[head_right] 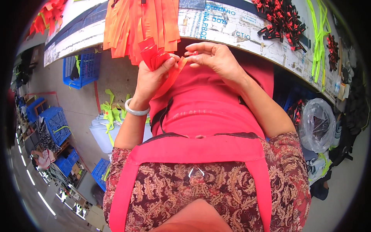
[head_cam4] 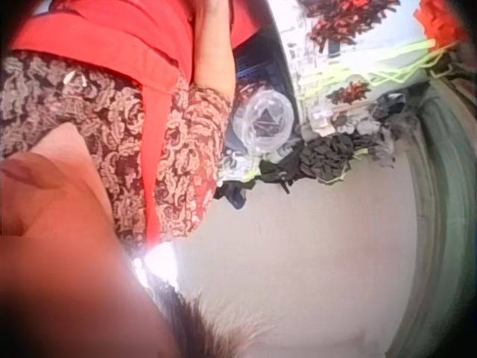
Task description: Attaching black plastic clips to orange fabric strips to assemble pom-poms for sports or recreation.
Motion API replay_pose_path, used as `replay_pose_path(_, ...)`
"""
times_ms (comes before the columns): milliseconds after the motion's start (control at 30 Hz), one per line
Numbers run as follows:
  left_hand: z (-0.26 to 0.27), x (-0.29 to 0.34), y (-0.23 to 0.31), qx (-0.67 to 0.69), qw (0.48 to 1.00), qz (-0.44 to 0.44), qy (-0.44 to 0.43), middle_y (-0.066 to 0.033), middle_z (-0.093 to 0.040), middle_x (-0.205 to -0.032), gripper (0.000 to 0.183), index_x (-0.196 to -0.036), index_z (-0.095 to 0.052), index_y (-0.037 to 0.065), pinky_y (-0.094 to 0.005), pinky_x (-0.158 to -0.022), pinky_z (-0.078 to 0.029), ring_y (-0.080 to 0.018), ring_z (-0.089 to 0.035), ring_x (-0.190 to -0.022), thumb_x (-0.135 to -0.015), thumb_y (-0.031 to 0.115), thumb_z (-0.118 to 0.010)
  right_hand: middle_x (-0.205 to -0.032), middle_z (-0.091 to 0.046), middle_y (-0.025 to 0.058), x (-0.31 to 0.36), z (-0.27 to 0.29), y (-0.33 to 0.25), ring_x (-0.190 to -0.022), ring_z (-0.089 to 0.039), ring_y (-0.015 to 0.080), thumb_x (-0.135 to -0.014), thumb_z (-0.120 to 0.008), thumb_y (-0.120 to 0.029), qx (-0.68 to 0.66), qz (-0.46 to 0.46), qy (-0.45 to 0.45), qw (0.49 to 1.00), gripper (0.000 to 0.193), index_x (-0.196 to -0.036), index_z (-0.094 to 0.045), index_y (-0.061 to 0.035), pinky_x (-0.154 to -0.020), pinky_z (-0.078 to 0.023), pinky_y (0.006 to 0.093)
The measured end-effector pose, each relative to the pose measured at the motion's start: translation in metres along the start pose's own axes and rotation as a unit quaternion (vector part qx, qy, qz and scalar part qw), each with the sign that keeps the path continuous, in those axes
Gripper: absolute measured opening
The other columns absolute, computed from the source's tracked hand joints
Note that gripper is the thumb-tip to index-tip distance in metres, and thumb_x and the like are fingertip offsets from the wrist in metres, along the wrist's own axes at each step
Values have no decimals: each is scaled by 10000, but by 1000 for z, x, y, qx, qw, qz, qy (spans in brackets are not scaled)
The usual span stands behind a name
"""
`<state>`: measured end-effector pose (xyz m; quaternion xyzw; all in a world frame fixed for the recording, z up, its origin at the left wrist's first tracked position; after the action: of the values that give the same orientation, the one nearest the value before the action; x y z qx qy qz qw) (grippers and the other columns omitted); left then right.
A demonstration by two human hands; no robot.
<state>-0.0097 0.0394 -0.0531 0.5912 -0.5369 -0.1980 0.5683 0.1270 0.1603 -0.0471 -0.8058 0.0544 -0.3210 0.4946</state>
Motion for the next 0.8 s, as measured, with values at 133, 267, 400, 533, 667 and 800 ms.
replay_pose_path(133,2,2,1,-31,999,3,9,0,-675,-767,138,-984,-700,10,-179,-516,-392,-18,-492,-565,-894,108,-662,-1012,-666,101,1,13,-5,-956,-640,137,-952,-566,-98,66,22,5,998,252,-1170,-595,24,-848,-517,249)
replay_pose_path(267,-2,2,2,-53,998,-14,-3,-6,-675,-772,137,-990,-699,7,-189,-516,-399,-27,-491,-563,-888,93,-665,-993,-666,91,5,4,-22,-965,-621,123,-986,-522,-158,86,123,-24,988,242,-1119,-609,24,-897,-465,234)
replay_pose_path(400,-7,1,1,-9,1000,-14,-2,-7,-671,-777,134,-992,-698,6,-197,-519,-406,-36,-498,-570,-887,81,-662,-944,-671,85,6,-4,-27,-919,-629,122,-988,-524,-180,36,131,-35,990,256,-1107,-611,30,-861,-481,236)
replay_pose_path(533,-8,2,-1,-18,1000,-18,-10,-1,-664,-773,120,-984,-697,12,-201,-527,-410,-38,-497,-583,-892,75,-654,-870,-673,72,4,-15,-17,-793,-631,101,-981,-538,-187,-1,62,-65,996,253,-1089,-617,28,-731,-504,216)
replay_pose_path(667,-12,7,7,-35,999,-41,-1,4,-647,-744,89,-933,-686,1,-204,-526,-404,-33,-501,-594,-896,72,-648,-832,-664,56,2,-21,-2,-710,-610,72,-970,-561,-187,-27,35,-48,998,234,-1075,-622,13,-636,-499,191)
replay_pose_path(800,-10,7,4,-71,997,-28,-4,1,-641,-750,84,-890,-670,-6,-215,-556,-427,-47,-535,-640,-903,72,-641,-799,-655,43,0,-19,3,-662,-594,62,-953,-594,-200,-48,25,-32,998,207,-1002,-612,0,-600,-489,190)
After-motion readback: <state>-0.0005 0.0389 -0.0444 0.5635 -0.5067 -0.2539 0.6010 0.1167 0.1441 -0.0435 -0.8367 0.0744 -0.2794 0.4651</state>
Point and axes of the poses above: each hand's wrist, its own x-axis away from the middle knuckle, its own z-axis out of the back of the hand, y = z × x, the point moved 5 cm from there along -x, towards the middle knuckle
